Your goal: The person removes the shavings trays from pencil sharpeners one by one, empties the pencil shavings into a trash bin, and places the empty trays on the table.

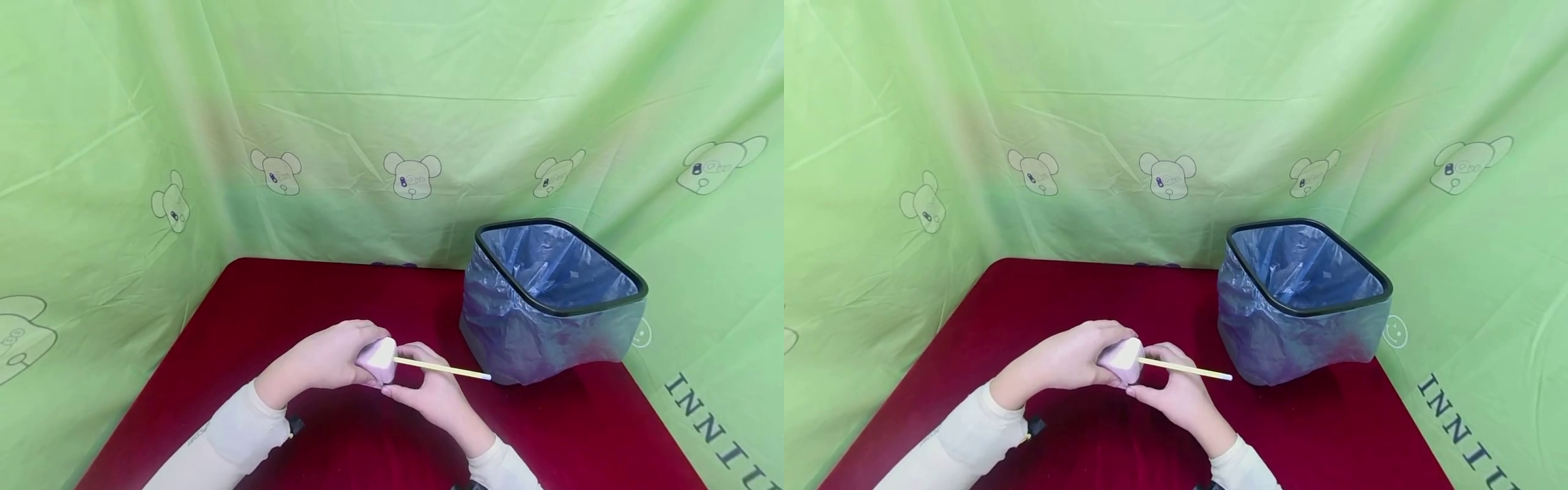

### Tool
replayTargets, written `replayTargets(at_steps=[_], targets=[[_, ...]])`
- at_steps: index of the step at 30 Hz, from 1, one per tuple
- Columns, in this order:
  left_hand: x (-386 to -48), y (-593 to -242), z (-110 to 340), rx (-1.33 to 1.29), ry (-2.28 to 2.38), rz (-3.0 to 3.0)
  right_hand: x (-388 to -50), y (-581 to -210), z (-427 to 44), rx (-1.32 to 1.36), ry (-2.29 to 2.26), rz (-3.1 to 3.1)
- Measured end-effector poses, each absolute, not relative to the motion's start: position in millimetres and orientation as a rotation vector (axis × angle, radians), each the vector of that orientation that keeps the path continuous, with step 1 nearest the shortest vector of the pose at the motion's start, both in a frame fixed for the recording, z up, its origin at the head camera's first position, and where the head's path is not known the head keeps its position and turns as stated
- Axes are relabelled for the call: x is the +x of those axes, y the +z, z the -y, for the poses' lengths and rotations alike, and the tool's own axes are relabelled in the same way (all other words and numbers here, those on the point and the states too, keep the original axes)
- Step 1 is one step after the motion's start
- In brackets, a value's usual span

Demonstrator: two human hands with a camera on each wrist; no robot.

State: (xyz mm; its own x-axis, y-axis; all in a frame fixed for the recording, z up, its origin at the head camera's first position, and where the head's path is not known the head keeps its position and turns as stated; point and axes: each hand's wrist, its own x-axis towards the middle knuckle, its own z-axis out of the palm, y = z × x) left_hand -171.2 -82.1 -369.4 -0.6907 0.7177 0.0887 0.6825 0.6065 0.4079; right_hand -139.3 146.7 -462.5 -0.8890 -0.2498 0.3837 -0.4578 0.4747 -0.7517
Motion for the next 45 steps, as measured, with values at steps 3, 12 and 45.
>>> replayTargets(at_steps=[3, 12, 45], targets=[[-171.6, -369.1, 82.8, 1.201, 0.643, -2.731, -139.1, -463.8, -146.6, 0.635, 1.365, 2.489], [-171.6, -368.8, 81.9, 1.201, 0.619, -2.774, -135.9, -461.6, -145.0, 0.557, 1.41, 2.505], [-177.6, -371.9, 83.2, 1.209, 0.662, -2.767, -139.4, -459.5, -151.1, 0.589, 1.387, 2.519]])
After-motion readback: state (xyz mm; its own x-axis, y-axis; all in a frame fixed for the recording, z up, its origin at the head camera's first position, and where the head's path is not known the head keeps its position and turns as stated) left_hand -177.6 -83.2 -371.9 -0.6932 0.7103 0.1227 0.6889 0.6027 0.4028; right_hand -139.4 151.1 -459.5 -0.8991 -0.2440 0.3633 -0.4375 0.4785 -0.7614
